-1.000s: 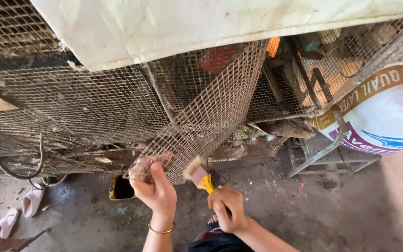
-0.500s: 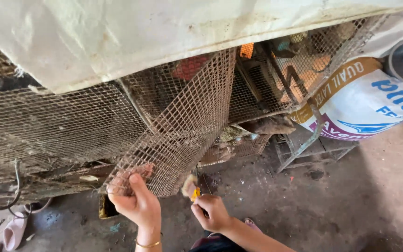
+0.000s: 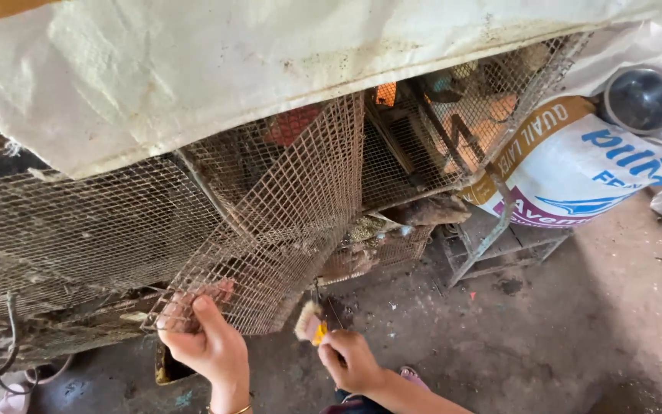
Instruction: The person uses a brush to scrub a metal mesh panel held in place by their left hand. The person repeatedly brushes the mesh surface to remove debris in a workshop-like setting.
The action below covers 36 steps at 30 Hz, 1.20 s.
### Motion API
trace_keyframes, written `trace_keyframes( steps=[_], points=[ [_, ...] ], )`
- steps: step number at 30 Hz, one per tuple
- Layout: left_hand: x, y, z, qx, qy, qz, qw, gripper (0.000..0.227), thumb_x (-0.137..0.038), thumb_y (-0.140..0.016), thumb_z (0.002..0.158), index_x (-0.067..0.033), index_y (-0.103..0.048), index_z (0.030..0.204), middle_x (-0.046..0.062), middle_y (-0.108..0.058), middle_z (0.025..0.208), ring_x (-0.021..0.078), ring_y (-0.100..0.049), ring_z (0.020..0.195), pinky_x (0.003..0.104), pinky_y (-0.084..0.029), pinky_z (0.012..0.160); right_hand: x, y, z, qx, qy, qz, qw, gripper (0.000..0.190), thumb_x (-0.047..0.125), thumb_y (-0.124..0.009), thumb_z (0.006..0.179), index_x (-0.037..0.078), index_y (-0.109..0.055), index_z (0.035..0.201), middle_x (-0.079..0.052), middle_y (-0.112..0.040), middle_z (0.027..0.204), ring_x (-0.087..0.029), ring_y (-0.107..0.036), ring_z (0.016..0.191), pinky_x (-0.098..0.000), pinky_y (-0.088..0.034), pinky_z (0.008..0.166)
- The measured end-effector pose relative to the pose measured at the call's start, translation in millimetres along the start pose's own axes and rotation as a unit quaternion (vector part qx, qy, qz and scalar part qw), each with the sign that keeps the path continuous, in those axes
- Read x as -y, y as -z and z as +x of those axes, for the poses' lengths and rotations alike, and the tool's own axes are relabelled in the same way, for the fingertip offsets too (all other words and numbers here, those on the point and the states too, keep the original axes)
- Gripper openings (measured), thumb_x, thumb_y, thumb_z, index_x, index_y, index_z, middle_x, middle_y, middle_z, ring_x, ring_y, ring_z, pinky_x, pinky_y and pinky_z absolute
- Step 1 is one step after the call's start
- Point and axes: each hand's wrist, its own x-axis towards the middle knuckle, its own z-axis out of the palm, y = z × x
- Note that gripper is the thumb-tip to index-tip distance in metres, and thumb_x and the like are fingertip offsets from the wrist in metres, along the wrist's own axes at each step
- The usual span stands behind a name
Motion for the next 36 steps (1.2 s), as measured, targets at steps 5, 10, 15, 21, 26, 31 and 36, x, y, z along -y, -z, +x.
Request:
trace_keyframes(
  steps=[5, 10, 15, 21, 26, 31, 36],
  points=[
    [8, -2, -5, -0.028, -0.010, 0.010, 1.000, 0.024, -0.017, -0.060, 0.111, 0.0031, -0.047, 0.108, 0.016, -0.062, 0.090, 0.0200, -0.062, 0.075, 0.031, -0.054, 0.065, 90, 61, 50, -0.164, 0.160, 0.051, 0.972, 0.035, 0.030, -0.039, 0.109, 0.009, -0.055, 0.085, -0.011, -0.067, 0.075, -0.026, -0.065, 0.068, -0.0402, -0.044, 0.069],
    [-4, -1, -13, -0.018, -0.015, -0.006, 1.000, 0.025, -0.010, -0.059, 0.110, 0.0090, -0.048, 0.120, 0.024, -0.066, 0.099, 0.0282, -0.070, 0.082, 0.035, -0.063, 0.070, 89, 72, 67, -0.223, 0.283, 0.046, 0.931, 0.032, 0.028, -0.038, 0.110, 0.009, -0.048, 0.087, -0.017, -0.067, 0.080, -0.036, -0.065, 0.073, -0.0458, -0.048, 0.066],
    [-20, -2, -16, -0.011, -0.015, -0.003, 1.000, 0.025, -0.009, -0.059, 0.108, 0.0092, -0.046, 0.120, 0.022, -0.066, 0.098, 0.0260, -0.070, 0.082, 0.032, -0.061, 0.067, 35, 46, 22, 0.027, -0.155, 0.050, 0.986, 0.029, 0.013, -0.048, 0.102, 0.010, -0.058, 0.075, -0.003, -0.059, 0.065, -0.013, -0.052, 0.055, -0.0277, -0.039, 0.056],
    [7, 1, -30, -0.029, 0.000, 0.028, 0.999, 0.025, -0.019, -0.063, 0.107, -0.0005, -0.046, 0.100, 0.009, -0.059, 0.076, 0.0140, -0.058, 0.060, 0.027, -0.047, 0.052, 79, 89, 56, -0.121, 0.045, 0.147, 0.981, 0.034, 0.026, -0.043, 0.108, 0.002, -0.063, 0.093, -0.004, -0.061, 0.077, -0.007, -0.040, 0.051, -0.0224, -0.031, 0.047],
    [-9, -2, -31, -0.032, 0.029, -0.004, 0.999, 0.027, -0.015, -0.062, 0.106, 0.0063, -0.049, 0.115, 0.018, -0.066, 0.094, 0.0223, -0.068, 0.078, 0.030, -0.059, 0.065, 96, 95, 84, -0.158, 0.189, 0.072, 0.967, 0.034, 0.027, -0.038, 0.109, 0.009, -0.052, 0.084, -0.008, -0.062, 0.077, -0.020, -0.055, 0.063, -0.0340, -0.044, 0.069],
    [-9, 0, -32, -0.026, 0.051, 0.036, 0.998, 0.027, -0.020, -0.061, 0.107, 0.0033, -0.049, 0.112, 0.014, -0.064, 0.084, 0.0165, -0.063, 0.066, 0.029, -0.053, 0.056, 4, 42, 27, -0.063, 0.060, -0.040, 0.995, 0.032, 0.024, -0.044, 0.106, 0.015, -0.051, 0.075, 0.003, -0.050, 0.063, -0.012, -0.046, 0.058, -0.0282, -0.039, 0.060],
    [-42, -7, -17, 0.002, 0.008, -0.063, 0.998, 0.029, -0.008, -0.053, 0.106, 0.0099, -0.039, 0.123, 0.030, -0.062, 0.094, 0.0331, -0.070, 0.073, 0.041, -0.065, 0.069, 42, 76, 26, -0.073, 0.007, 0.102, 0.992, 0.036, 0.026, -0.050, 0.103, 0.008, -0.061, 0.074, -0.006, -0.066, 0.074, -0.020, -0.060, 0.066, -0.0316, -0.045, 0.068]
  ],
)
